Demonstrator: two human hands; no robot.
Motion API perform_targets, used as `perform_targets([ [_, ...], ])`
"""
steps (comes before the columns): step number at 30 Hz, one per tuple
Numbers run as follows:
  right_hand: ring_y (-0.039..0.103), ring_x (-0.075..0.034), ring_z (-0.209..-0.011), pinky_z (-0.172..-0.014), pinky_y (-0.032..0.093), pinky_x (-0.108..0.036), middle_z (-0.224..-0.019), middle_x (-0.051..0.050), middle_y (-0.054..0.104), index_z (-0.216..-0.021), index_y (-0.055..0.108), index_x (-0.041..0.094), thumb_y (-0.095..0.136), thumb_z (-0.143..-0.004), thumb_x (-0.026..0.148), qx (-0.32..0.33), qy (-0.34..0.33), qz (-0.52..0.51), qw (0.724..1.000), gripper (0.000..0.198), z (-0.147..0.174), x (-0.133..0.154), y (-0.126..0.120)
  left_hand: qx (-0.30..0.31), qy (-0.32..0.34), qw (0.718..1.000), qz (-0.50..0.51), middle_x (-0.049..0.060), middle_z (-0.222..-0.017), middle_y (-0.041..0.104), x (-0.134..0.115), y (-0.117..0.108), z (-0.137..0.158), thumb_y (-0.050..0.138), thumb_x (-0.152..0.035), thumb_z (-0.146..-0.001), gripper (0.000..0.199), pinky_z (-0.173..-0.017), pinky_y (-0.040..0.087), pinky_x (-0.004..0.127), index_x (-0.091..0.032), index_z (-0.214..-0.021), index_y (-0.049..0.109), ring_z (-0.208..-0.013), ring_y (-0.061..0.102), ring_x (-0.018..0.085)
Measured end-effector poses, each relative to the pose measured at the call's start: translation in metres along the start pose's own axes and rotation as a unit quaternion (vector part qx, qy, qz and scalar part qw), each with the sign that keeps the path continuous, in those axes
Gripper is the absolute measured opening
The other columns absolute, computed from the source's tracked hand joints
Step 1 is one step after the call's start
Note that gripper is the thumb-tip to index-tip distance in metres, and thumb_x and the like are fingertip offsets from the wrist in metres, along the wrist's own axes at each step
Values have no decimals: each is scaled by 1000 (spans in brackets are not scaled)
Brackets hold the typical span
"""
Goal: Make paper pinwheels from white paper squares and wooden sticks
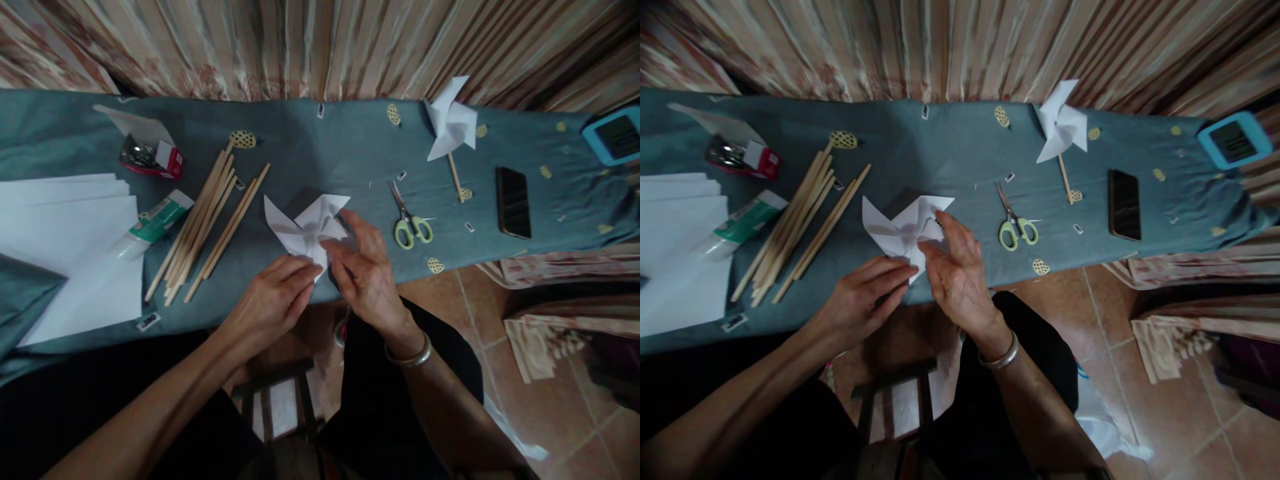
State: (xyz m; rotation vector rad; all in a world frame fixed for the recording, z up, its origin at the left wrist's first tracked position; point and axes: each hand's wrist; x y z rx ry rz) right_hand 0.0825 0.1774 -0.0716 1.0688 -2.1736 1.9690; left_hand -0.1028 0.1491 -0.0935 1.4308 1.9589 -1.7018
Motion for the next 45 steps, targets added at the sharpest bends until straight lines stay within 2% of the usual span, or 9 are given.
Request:
perform_targets([
  [9,33,-31,-139,-110,32,-53,-152,0,36,-129,54,36,45,-93,19,11,-1,15,1000,41,2,7,0,6,-5,1000,14,8,-105,66,-2,-3,-3,48,-10,-90,26,-86,56,34,-15,-112,60,-98,62,17],
  [15,33,-31,-139,-109,32,-51,-153,-1,34,-131,53,35,44,-93,17,13,-6,25,1000,43,2,7,1,-6,-7,1000,20,10,-102,67,-1,-2,-5,49,-11,-89,24,-84,57,35,-14,-109,62,-96,64,18],
  [22,31,-32,-140,-108,32,-54,-153,0,34,-135,47,40,43,-93,16,25,1,28,999,49,0,5,3,7,-29,999,39,8,-103,68,-2,-4,-6,47,-11,-89,27,-84,57,36,-19,-109,63,-96,65,18],
  [27,31,-32,-140,-107,33,-54,-151,-2,36,-137,44,39,43,-94,16,22,-5,33,999,50,-1,6,4,7,-31,999,41,8,-103,68,-1,-3,-7,47,-10,-88,27,-83,57,36,-18,-108,64,-95,65,18],
  [33,31,-31,-141,-107,32,-52,-151,-3,35,-131,52,35,43,-94,17,26,-3,50,998,42,-2,7,6,4,-34,999,30,7,-104,68,1,-2,-6,48,-11,-88,25,-84,56,33,-17,-107,64,-96,65,17],
  [39,31,-31,-141,-107,32,-54,-151,-2,37,-136,46,39,43,-94,17,20,-5,37,999,47,-2,7,6,7,-27,999,35,8,-102,69,0,-4,-8,48,-11,-88,25,-84,57,33,-16,-105,65,-95,66,18],
  [45,31,-32,-140,-108,31,-53,-153,-4,35,-137,45,34,41,-96,20,18,-9,41,999,44,-2,7,8,5,-25,999,27,10,-101,69,0,-4,-9,49,-10,-88,24,-83,57,31,-13,-105,65,-93,67,17],
])
Point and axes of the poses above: each hand's wrist, its own z-axis away from the middle knuckle, its own y-axis out of the palm, x = y × z
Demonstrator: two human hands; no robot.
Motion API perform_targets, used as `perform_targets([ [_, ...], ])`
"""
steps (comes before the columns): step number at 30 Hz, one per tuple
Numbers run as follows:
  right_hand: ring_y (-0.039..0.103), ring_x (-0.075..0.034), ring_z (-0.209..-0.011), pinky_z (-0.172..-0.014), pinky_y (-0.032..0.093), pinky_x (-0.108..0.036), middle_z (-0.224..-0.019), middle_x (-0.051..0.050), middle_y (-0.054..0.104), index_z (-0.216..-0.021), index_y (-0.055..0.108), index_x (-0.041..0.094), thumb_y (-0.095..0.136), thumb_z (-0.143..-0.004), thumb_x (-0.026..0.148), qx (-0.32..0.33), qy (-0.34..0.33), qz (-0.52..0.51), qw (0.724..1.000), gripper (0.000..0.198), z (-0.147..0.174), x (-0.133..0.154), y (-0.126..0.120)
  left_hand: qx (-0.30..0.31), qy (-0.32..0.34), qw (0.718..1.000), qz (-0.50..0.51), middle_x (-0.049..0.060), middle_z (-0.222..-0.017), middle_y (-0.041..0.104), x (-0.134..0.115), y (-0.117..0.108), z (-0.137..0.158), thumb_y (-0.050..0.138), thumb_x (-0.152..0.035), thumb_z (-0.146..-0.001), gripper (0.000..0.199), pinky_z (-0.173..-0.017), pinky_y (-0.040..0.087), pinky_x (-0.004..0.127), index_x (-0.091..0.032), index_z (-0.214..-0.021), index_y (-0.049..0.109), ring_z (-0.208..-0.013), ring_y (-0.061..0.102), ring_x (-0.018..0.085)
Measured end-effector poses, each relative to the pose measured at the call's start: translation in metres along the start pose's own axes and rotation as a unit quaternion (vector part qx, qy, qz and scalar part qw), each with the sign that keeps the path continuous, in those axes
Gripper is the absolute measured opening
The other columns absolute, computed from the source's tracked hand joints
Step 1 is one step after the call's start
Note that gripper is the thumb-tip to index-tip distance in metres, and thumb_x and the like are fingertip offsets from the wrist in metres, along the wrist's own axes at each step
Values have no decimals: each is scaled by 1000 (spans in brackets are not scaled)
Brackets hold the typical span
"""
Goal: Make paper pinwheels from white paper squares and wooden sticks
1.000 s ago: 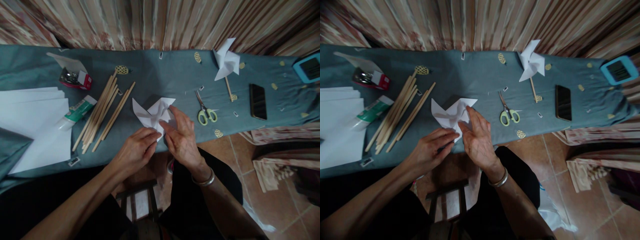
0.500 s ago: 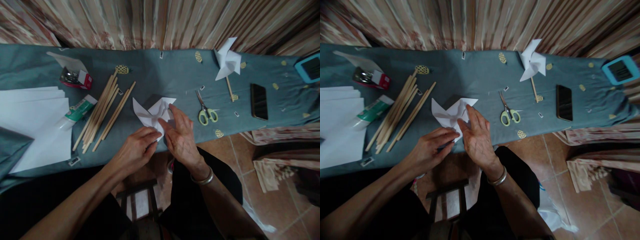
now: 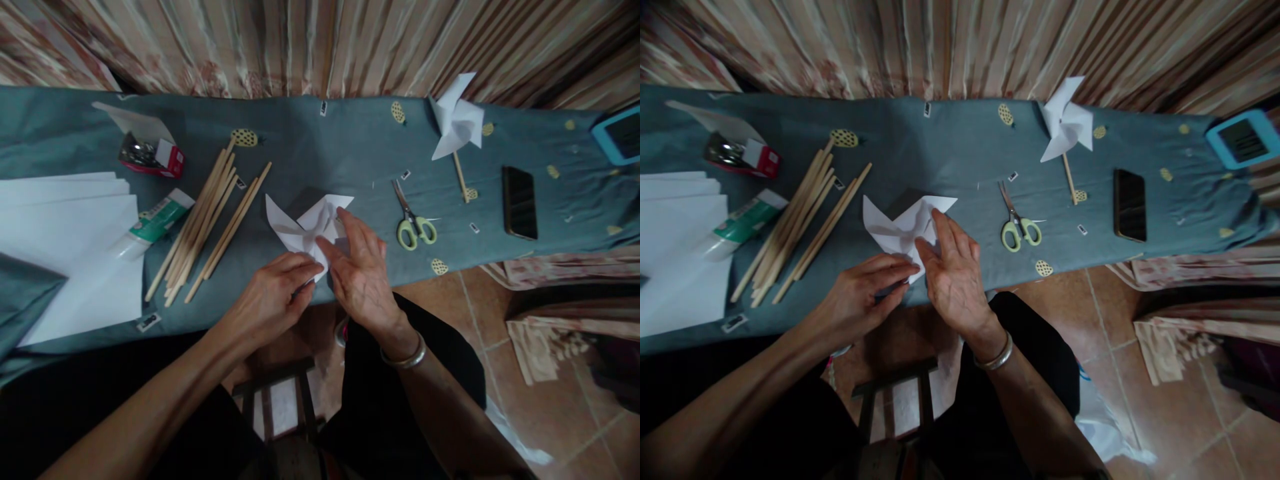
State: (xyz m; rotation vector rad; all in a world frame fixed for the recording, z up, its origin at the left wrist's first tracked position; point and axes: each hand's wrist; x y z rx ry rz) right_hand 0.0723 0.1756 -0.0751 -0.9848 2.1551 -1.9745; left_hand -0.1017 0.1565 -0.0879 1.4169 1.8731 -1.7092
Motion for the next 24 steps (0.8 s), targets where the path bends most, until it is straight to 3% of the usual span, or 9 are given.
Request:
perform_targets([
  [6,27,-30,-143,-107,32,-51,-153,-6,33,-132,49,29,38,-97,21,3,-2,42,999,38,2,0,6,-1,-15,1000,17,9,-102,69,2,1,1,50,-11,-86,24,-84,56,32,-16,-104,66,-95,67,17],
  [12,13,-33,-147,-108,31,-52,-152,-17,30,-124,55,13,41,-92,18,15,-47,83,995,34,4,0,3,-2,-80,994,75,7,-106,71,-6,-5,2,55,-18,-85,27,-87,54,33,-20,-109,68,-96,67,20],
  [18,5,-31,-148,-112,23,-54,-158,-11,23,-122,55,17,48,-83,15,25,-50,48,997,40,0,-3,3,-45,-175,981,69,6,-96,73,-1,-26,8,57,-33,-86,26,-77,52,30,-19,-103,71,-84,68,20],
  [24,12,-32,-147,-113,23,-52,-156,-10,30,-116,62,18,57,-77,24,18,-53,49,997,39,-5,-6,1,-112,-256,953,120,9,-100,73,14,-33,16,62,-37,-82,35,-87,50,36,-16,-108,69,-91,67,23],
])
Point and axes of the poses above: each hand's wrist, its own z-axis away from the middle knuckle, its own y-axis out of the palm, x = y × z
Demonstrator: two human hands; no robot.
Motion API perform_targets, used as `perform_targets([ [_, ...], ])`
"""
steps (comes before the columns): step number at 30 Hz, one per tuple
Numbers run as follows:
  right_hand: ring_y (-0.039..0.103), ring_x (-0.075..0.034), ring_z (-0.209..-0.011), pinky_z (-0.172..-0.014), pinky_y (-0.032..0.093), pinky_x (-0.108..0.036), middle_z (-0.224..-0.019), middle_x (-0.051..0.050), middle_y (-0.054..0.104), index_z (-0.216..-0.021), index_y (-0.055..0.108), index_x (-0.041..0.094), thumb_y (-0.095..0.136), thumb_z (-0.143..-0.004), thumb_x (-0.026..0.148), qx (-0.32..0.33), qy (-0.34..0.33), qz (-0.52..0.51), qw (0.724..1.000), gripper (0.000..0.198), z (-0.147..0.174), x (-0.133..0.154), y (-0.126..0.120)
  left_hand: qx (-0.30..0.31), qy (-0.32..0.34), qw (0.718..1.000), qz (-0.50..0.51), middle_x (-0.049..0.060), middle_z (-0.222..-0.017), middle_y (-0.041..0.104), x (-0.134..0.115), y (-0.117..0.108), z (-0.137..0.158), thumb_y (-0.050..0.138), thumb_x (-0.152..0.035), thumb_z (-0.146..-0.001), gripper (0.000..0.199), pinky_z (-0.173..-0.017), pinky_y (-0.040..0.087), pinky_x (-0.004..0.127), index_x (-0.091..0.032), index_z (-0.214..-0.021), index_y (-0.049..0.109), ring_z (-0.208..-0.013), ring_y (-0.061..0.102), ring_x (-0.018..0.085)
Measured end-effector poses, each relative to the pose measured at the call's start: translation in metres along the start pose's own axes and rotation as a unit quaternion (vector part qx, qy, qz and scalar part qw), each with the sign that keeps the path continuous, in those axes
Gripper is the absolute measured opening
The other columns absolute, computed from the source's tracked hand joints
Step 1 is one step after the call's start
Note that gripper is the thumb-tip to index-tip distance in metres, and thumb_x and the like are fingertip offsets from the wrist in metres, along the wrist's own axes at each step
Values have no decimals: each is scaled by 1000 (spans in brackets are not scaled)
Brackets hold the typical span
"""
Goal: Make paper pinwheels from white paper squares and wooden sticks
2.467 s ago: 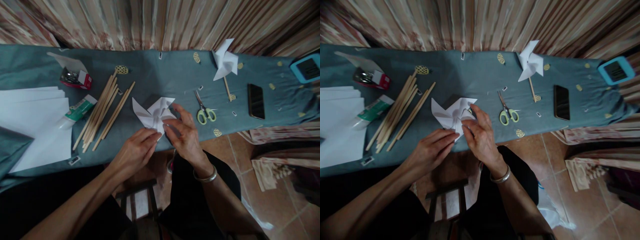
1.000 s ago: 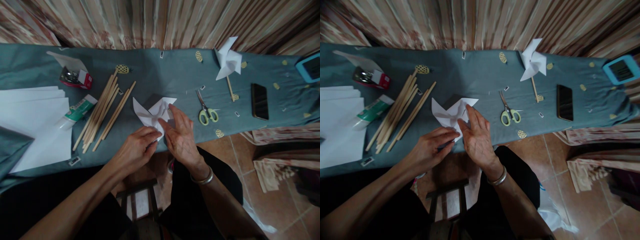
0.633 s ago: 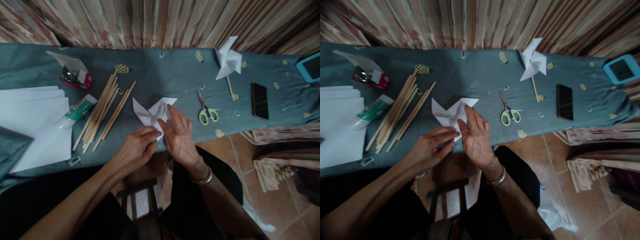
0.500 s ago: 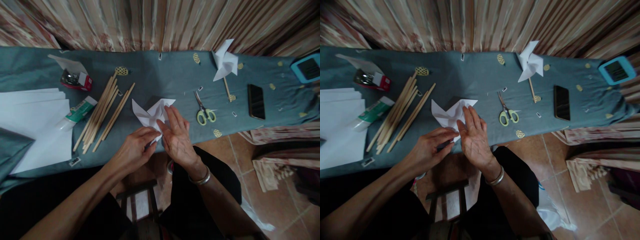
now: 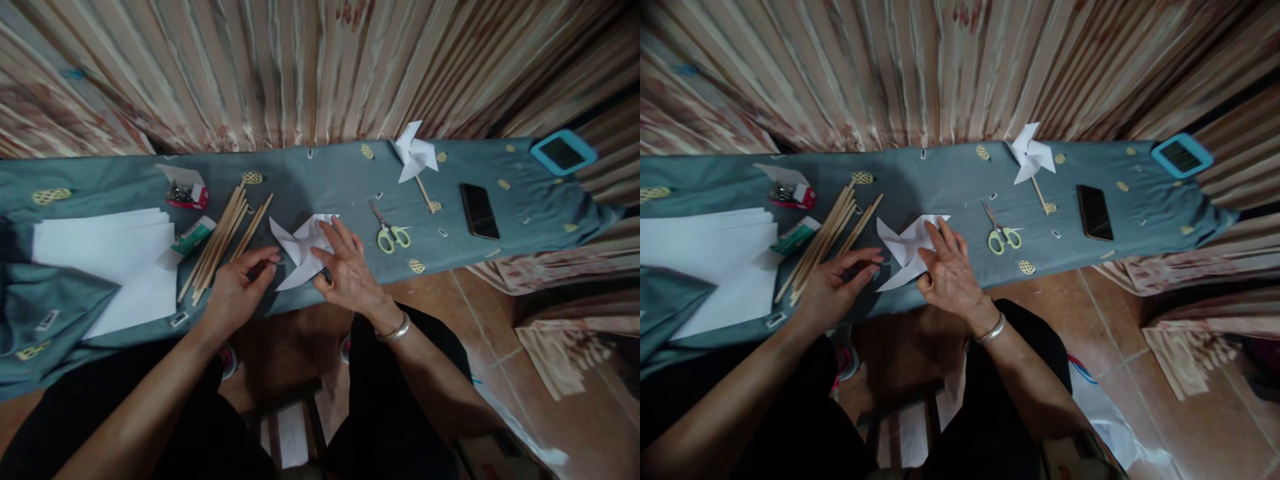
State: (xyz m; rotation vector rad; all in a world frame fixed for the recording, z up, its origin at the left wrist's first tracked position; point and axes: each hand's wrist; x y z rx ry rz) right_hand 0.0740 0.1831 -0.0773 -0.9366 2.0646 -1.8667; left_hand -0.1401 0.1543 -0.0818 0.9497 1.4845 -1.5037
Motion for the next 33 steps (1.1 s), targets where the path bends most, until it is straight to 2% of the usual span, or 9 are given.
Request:
perform_targets([
  [4,16,-32,-146,-112,24,-53,-155,-9,33,-111,67,19,58,-79,28,-2,-2,-5,1000,34,-3,-2,-1,-17,-57,984,167,11,-104,72,1,3,4,74,-34,-71,46,-95,49,39,-14,-112,65,-97,67,24],
  [6,17,-32,-146,-111,24,-53,-155,-10,34,-108,69,18,58,-80,29,-9,-2,-7,1000,32,-5,-3,-1,-22,-99,962,255,10,-105,72,-4,4,6,78,-27,-65,50,-98,47,41,-15,-112,64,-103,66,25],
  [8,19,-32,-146,-111,24,-53,-154,-10,35,-106,70,17,58,-80,26,-16,4,-13,1000,30,-7,-4,0,-19,-150,928,341,11,-105,72,-10,5,9,79,-22,-65,50,-99,46,43,-14,-112,63,-107,65,26],
  [12,21,-32,-145,-111,25,-53,-151,-12,40,-102,73,17,55,-78,19,-17,15,-28,999,29,-12,-6,1,1,-235,857,458,16,-101,72,-20,8,14,70,-20,-76,35,-100,46,44,-9,-109,61,-105,67,27],
  [14,22,-32,-145,-111,26,-54,-150,-13,41,-101,73,17,55,-77,17,-16,14,-34,999,30,-13,-7,1,18,-268,835,481,18,-103,71,-24,11,15,61,-21,-84,27,-101,45,42,-8,-108,60,-105,67,27],
  [17,22,-32,-145,-110,26,-57,-149,-12,43,-99,74,18,53,-78,15,-15,16,-44,999,29,-15,-8,2,32,-301,811,501,18,-109,70,-30,17,14,50,-27,-92,28,-101,45,40,-9,-112,58,-110,65,25],
  [22,22,-32,-145,-109,27,-59,-147,-9,46,-94,74,21,53,-80,14,-14,40,-88,995,26,-17,-13,5,29,-321,792,518,19,-115,66,-40,25,8,42,-34,-96,34,-102,43,41,-8,-115,54,-114,62,26],
  [29,24,-31,-144,-109,27,-58,-145,-8,49,-93,75,23,56,-80,16,-21,47,-116,992,24,-19,-17,6,50,-299,787,538,17,-105,70,-39,38,-2,46,-43,-93,33,-104,41,39,-13,-102,58,-114,62,24],
  [33,25,-30,-144,-108,28,-57,-144,-7,50,-92,75,24,56,-81,16,-24,47,-124,991,23,-19,-18,5,41,-300,780,547,15,-103,70,-36,42,-7,48,-42,-92,31,-104,42,38,-14,-94,60,-110,64,23],
])
Point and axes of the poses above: each hand's wrist, its own z-axis away from the middle knuckle, its own y-axis out of the palm, x = y × z
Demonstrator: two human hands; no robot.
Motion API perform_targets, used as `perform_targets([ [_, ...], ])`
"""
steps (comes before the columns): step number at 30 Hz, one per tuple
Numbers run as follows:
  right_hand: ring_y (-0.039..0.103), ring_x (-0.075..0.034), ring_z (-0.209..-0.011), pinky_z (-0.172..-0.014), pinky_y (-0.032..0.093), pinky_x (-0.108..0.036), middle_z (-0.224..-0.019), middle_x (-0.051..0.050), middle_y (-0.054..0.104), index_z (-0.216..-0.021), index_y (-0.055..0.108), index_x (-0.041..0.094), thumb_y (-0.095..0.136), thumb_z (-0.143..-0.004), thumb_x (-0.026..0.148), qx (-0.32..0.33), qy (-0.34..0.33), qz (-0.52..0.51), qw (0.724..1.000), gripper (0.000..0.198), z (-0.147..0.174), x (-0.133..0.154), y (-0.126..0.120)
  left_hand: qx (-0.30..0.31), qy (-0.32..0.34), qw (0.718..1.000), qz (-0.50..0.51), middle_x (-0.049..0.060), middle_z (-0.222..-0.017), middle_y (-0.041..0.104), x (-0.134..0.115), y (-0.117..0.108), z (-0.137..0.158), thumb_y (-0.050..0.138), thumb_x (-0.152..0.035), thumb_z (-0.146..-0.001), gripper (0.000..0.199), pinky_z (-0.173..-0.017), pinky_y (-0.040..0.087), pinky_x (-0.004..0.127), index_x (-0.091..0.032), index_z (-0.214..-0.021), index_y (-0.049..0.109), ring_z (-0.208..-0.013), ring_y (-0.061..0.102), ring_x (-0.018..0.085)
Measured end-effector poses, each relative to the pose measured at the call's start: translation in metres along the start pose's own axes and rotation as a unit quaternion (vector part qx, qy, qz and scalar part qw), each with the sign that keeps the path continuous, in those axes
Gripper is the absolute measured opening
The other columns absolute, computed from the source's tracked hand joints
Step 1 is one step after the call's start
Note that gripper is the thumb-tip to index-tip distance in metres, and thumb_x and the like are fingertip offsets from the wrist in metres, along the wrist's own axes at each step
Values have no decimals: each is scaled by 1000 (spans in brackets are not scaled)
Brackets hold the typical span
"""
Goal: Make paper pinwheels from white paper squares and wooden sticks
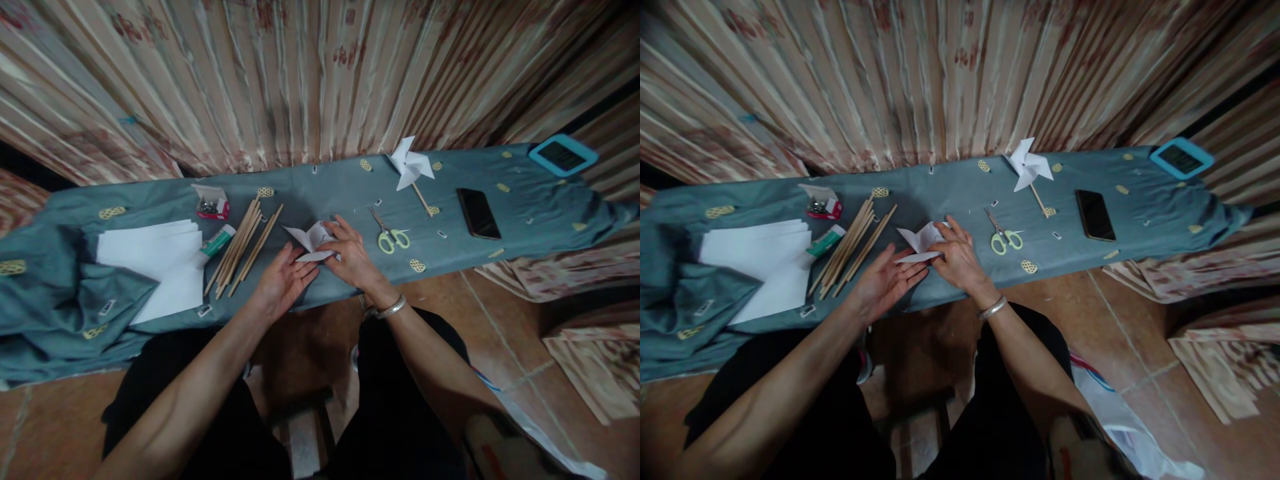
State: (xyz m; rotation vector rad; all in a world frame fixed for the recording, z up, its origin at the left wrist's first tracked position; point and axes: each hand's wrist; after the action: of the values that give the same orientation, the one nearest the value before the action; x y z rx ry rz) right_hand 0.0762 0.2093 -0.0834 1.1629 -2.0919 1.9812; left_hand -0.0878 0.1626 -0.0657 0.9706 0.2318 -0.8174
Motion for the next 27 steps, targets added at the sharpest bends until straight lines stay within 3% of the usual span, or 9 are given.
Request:
perform_targets([
  [9,20,-29,-146,-110,25,-56,-148,-9,44,-102,72,22,52,-83,19,-7,-23,35,999,28,9,15,-5,-15,26,1000,5,7,-99,71,4,2,-2,53,-35,-88,23,-96,47,33,-17,-95,66,-97,66,18],
  [13,11,-30,-148,-111,23,-56,-154,-14,32,-122,60,18,53,-79,20,-23,-51,70,996,43,23,31,-12,-2,98,995,-26,4,-93,73,1,4,3,63,-34,-79,22,-89,49,30,-17,-93,68,-95,67,19],
  [17,5,-30,-149,-111,21,-57,-157,-14,24,-134,46,18,51,-80,21,-49,-82,88,992,54,37,45,-18,30,164,982,-85,6,-93,75,-5,8,11,76,-38,-67,37,-85,50,31,-14,-93,69,-92,68,23],
  [27,1,-31,-149,-111,19,-58,-159,-15,18,-142,34,21,47,-80,14,-75,-60,125,987,63,51,74,-23,-3,199,975,-99,4,-80,75,-6,19,18,86,-23,-50,36,-74,50,26,-14,-83,72,-69,67,14],
])
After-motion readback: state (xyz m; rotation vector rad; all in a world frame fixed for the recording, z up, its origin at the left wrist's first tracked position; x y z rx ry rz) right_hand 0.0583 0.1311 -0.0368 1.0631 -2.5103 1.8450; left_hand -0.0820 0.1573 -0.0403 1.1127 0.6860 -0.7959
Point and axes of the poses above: each hand's wrist, its own z-axis away from the middle knuckle, its own y-axis out of the palm, x = y × z
